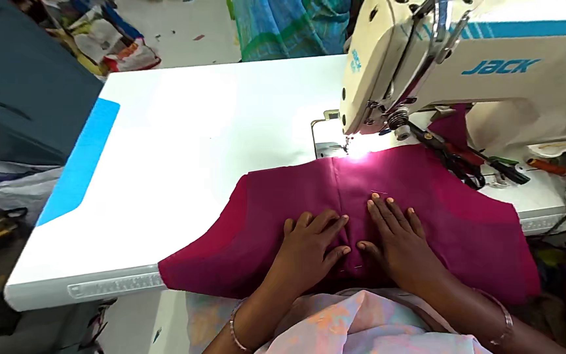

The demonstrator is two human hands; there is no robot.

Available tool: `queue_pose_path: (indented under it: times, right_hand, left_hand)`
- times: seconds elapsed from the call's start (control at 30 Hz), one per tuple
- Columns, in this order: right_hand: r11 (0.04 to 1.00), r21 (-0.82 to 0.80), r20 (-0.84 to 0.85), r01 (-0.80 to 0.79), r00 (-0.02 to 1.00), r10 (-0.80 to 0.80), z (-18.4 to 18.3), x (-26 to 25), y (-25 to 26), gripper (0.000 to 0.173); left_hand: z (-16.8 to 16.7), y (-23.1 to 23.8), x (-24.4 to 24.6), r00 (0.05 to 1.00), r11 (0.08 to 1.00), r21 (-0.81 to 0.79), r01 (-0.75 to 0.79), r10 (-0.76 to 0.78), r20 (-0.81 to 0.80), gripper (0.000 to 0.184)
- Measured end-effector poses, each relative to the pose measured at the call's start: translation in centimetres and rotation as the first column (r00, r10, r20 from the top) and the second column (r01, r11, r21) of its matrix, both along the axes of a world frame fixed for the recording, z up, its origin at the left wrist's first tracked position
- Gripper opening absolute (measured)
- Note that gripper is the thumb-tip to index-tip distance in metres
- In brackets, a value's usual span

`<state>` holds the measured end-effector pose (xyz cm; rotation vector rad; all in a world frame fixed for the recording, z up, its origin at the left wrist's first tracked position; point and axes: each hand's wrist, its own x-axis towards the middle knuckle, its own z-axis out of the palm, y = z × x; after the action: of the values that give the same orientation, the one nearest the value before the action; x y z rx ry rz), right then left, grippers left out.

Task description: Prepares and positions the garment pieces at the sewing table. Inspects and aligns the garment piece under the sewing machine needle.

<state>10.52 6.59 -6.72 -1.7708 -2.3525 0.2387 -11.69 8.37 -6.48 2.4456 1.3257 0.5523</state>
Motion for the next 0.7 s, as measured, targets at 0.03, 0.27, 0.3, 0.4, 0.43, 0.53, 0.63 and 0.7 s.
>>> queue_pose_path:
  times: [0.03,0.27,0.3,0.4,0.43,0.53,0.63,0.7]
  right_hand:
    - [0.999,-0.033,0.001,0.021,1.000,-0.021,0.3,0.8,0.2,0.082]
    - [0.993,-0.120,0.002,-0.007,1.000,0.007,1.1,4.3,4.0,0.080]
    - [0.993,-0.113,0.006,-0.022,1.000,0.023,1.1,4.4,4.7,0.080]
    - [0.991,-0.132,0.005,-0.032,0.999,0.033,1.3,4.4,6.3,0.085]
    - [0.990,-0.142,0.001,-0.021,1.000,0.021,1.4,4.4,6.7,0.088]
    - [0.984,-0.175,-0.019,0.026,0.999,-0.029,1.8,4.5,7.2,0.079]
    - [0.964,-0.224,0.037,0.142,0.990,-0.137,2.9,4.2,7.1,0.062]
    - [0.973,-0.129,0.002,0.191,0.981,-0.192,3.4,3.6,6.9,0.050]
  left_hand:
    - [-0.1,0.5,0.8,1.000,1.000,0.014,0.016,-0.016,-0.021,0.049]
    - [0.7,3.9,2.6,0.983,0.996,-0.087,0.010,-0.026,-0.181,0.055]
    - [0.7,4.3,2.6,0.981,0.996,-0.087,-0.004,-0.012,-0.192,0.059]
    - [1.0,5.1,2.4,0.980,0.994,-0.090,-0.059,0.041,-0.194,0.075]
    - [1.1,5.2,2.4,0.979,0.991,-0.107,-0.076,0.054,-0.197,0.079]
    - [1.5,5.4,2.3,0.977,0.988,-0.132,-0.078,0.049,-0.210,0.081]
    - [2.3,5.5,2.3,0.970,0.983,-0.171,-0.062,0.019,-0.243,0.076]
    - [3.1,5.3,2.7,0.961,0.974,-0.218,-0.062,-0.001,-0.277,0.060]
